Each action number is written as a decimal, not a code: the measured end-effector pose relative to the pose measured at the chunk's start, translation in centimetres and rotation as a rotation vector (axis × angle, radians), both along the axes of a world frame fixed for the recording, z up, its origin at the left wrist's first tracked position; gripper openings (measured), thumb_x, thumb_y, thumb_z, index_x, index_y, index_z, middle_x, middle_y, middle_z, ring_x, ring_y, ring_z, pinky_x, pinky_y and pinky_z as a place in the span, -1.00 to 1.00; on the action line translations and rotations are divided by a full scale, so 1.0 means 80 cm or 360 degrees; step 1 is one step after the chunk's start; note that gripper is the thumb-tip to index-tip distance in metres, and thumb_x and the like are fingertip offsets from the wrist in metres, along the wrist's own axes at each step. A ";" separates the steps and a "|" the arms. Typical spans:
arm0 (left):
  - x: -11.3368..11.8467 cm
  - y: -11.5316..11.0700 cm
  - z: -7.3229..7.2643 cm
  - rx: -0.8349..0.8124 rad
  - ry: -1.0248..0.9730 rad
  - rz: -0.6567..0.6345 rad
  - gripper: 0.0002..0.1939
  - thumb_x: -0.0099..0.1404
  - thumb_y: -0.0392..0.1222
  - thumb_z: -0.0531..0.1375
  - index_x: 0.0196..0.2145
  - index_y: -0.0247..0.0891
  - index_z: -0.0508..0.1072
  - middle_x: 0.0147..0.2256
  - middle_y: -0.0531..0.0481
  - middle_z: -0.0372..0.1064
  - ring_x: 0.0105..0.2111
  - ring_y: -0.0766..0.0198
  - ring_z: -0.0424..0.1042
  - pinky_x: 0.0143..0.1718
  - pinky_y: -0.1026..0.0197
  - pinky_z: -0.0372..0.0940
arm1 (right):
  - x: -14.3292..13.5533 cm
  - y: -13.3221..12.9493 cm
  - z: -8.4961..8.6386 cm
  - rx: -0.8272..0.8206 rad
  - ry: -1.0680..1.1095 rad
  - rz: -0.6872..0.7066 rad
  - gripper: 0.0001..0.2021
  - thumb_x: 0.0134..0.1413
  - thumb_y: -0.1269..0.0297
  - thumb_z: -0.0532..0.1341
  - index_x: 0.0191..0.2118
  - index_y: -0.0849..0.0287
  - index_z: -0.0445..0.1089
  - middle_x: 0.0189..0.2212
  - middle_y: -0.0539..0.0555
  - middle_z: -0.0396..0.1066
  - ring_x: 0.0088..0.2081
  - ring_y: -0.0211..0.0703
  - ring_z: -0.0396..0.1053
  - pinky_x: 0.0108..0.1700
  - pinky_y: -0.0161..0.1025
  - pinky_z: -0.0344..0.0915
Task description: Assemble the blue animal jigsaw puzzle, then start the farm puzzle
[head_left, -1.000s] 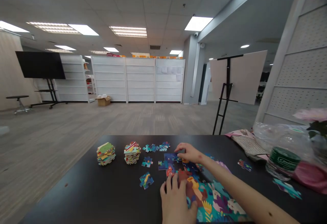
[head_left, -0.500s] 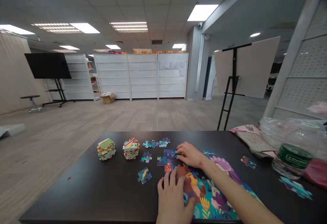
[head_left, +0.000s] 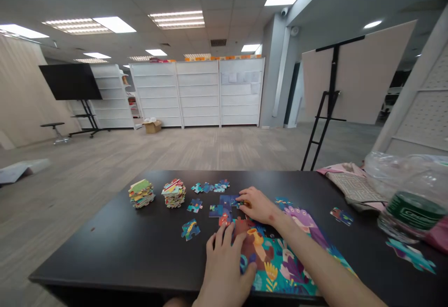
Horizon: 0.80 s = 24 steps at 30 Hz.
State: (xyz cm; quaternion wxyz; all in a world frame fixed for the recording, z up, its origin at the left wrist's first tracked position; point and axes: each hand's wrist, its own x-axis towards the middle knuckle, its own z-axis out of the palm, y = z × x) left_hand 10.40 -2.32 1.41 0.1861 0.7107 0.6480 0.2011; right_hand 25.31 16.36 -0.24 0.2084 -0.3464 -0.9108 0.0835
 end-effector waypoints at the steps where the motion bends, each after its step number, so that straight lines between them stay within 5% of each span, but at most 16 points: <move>1: 0.000 -0.001 0.003 -0.0013 -0.0003 -0.0003 -0.47 0.20 0.13 0.15 0.12 0.06 0.39 0.31 -0.02 0.10 0.31 -0.09 0.00 0.26 -0.22 -0.11 | 0.000 -0.001 0.001 0.0003 -0.0006 -0.0010 -0.72 0.12 0.25 0.23 -0.05 0.06 0.56 0.02 0.15 0.47 0.04 0.04 0.35 0.13 -0.07 0.25; 6: 0.001 -0.002 0.013 -0.0073 0.0009 -0.0006 -0.46 0.22 0.15 0.13 0.14 0.07 0.38 0.31 0.00 0.09 0.32 -0.08 -0.01 0.27 -0.19 -0.11 | -0.006 -0.006 0.004 -0.0012 0.0007 -0.0040 -0.72 0.15 0.15 0.23 -0.08 0.08 0.57 -0.03 0.13 0.49 0.01 0.00 0.36 0.10 -0.11 0.25; 13: 0.005 0.006 0.001 -0.0085 0.0095 0.0045 -0.44 0.19 0.14 0.14 0.14 0.03 0.39 0.33 -0.02 0.06 0.31 -0.13 -0.02 0.26 -0.22 -0.13 | -0.016 -0.011 0.004 -0.0010 -0.0018 -0.0105 -0.76 0.17 0.17 0.20 -0.16 0.08 0.58 -0.11 0.10 0.52 -0.07 -0.04 0.38 0.00 -0.16 0.25; 19: 0.000 0.007 -0.008 -0.0027 0.0042 -0.0019 -0.43 0.17 0.12 0.16 0.14 0.04 0.37 0.31 -0.05 0.09 0.30 -0.18 -0.01 0.25 -0.26 -0.12 | -0.014 0.002 -0.012 -0.0121 0.0086 -0.0160 -0.59 -0.01 0.57 0.05 -0.20 0.04 0.56 -0.06 0.06 0.48 0.00 -0.03 0.35 0.04 -0.11 0.23; 24: 0.002 -0.001 -0.006 0.0013 -0.0022 -0.0019 -0.48 0.19 0.05 0.17 0.12 0.05 0.38 0.30 -0.04 0.10 0.31 -0.15 -0.02 0.25 -0.25 -0.11 | -0.007 0.017 -0.017 -0.0127 0.0515 -0.0202 -0.47 -0.18 0.66 -0.01 -0.11 0.13 0.47 -0.11 0.10 0.46 -0.05 -0.13 0.37 0.06 -0.18 0.27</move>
